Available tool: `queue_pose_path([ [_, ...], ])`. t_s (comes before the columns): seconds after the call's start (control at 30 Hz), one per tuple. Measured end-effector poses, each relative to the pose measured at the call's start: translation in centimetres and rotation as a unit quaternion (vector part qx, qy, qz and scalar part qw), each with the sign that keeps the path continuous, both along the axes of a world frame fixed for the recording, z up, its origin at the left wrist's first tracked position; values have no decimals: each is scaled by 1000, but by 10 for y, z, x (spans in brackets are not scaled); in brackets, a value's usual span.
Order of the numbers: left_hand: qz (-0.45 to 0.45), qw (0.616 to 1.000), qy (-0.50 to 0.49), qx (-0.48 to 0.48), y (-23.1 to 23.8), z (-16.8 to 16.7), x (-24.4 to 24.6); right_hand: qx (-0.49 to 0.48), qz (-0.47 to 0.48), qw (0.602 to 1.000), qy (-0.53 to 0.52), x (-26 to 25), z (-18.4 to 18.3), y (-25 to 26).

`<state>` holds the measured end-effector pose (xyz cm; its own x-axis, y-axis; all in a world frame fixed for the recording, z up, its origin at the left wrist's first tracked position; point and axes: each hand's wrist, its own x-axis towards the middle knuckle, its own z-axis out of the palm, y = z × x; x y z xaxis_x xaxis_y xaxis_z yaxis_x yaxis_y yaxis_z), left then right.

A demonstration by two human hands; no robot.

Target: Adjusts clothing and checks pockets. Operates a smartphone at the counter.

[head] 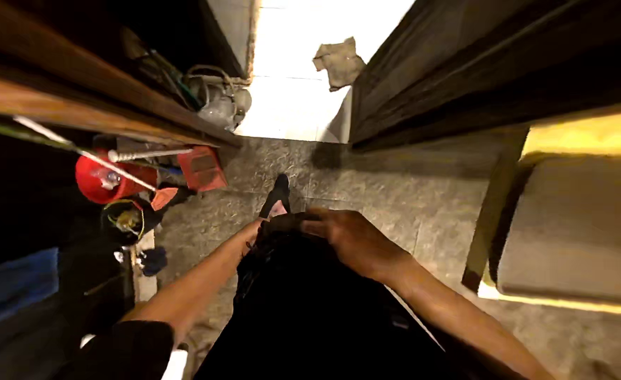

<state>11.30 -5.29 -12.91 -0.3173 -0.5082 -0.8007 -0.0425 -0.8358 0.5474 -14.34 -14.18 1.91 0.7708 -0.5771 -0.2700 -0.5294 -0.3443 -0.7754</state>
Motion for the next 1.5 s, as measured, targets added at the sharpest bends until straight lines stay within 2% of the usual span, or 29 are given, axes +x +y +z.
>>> queue_pose_path([
  [0.03, -54, 998, -14, 12, -17, 4, 1, -31, -18, 999, 30, 11, 2, -1],
  [0.07, -85, 987, -96, 94, -47, 32, -17, -59, -28, 996, 63, 19, 2, -2],
  [0.1, -124, 972, -136, 143, -70, 52, -30, -71, -32, 992, 97, 24, 2, -2],
  [0.17, -218, 951, -164, 148, -89, 66, -43, -54, -22, 986, 158, 24, 6, 4],
  [0.23, -294, 925, -170, 169, -97, 67, -54, -28, -20, 980, 195, 15, 11, 17],
  [0.3, -350, 902, -197, 159, -86, 51, -62, 9, -40, 974, 223, 4, 11, 35],
  [0.37, -361, 910, -166, 119, -67, 19, -59, 28, -77, 969, 234, -7, 8, 55],
  [0.4, -370, 910, -155, 102, -60, 14, -63, 30, -92, 965, 243, -14, 8, 65],
  [0.5, -447, 876, -171, 50, -46, 67, -105, 23, -138, 956, 257, -43, 9, 106],
  [0.57, -461, 873, -161, 12, -24, 104, -133, 34, -174, 954, 244, -67, 2, 137],
  [0.63, -495, 858, -140, -24, 3, 103, -155, 76, -192, 955, 214, -92, -6, 167],
  [0.67, -527, 839, -121, -56, 14, 97, -163, 98, -201, 953, 206, -104, -10, 181],
  [0.7, -558, 817, -118, -85, 25, 105, -176, 120, -212, 949, 202, -115, -11, 196],
  [0.73, -578, 798, -143, -91, 36, 129, -198, 139, -221, 946, 192, -128, -10, 212],
  [0.77, -580, 791, -188, -58, 46, 161, -225, 154, -233, 945, 170, -142, -5, 227],
  [0.8, -567, 792, -225, -38, 55, 175, -246, 167, -244, 944, 147, -155, 0, 242],
  [0.83, -565, 789, -241, -28, 61, 168, -257, 177, -249, 943, 133, -167, 5, 255],
  [0.9, -568, 792, -222, -31, 64, 124, -262, 190, -253, 940, 127, -186, 13, 274],
  [0.93, -566, 795, -215, -33, 63, 118, -267, 192, -262, 937, 127, -192, 16, 279],
  [1.0, -576, 786, -221, -44, 67, 143, -286, 169, -295, 933, 122, -197, 15, 288],
  [1.07, -557, 784, -275, -11, 74, 187, -315, 113, -343, 929, 79, -199, 8, 300],
  [1.1, -542, 788, -290, 3, 75, 190, -316, 88, -368, 925, 40, -200, 6, 308],
  [1.17, -509, 834, -212, 19, 56, 155, -286, 90, -400, 912, -35, -206, 6, 318],
  [1.23, -487, 859, -159, 16, 41, 145, -262, 114, -408, 903, -68, -211, 2, 313],
  [1.33, -499, 855, -106, -93, 21, 165, -209, 82, -404, 908, -78, -202, -11, 280],
  [1.43, -458, 877, -96, -110, -4, 139, -157, 33, -400, 907, -124, -179, -22, 231],
  [1.47, -455, 875, -122, -111, -13, 130, -150, 24, -398, 906, -142, -169, -27, 212],
  [1.5, -480, 855, -157, -116, -24, 125, -149, 20, -394, 905, -158, -159, -31, 191],
])
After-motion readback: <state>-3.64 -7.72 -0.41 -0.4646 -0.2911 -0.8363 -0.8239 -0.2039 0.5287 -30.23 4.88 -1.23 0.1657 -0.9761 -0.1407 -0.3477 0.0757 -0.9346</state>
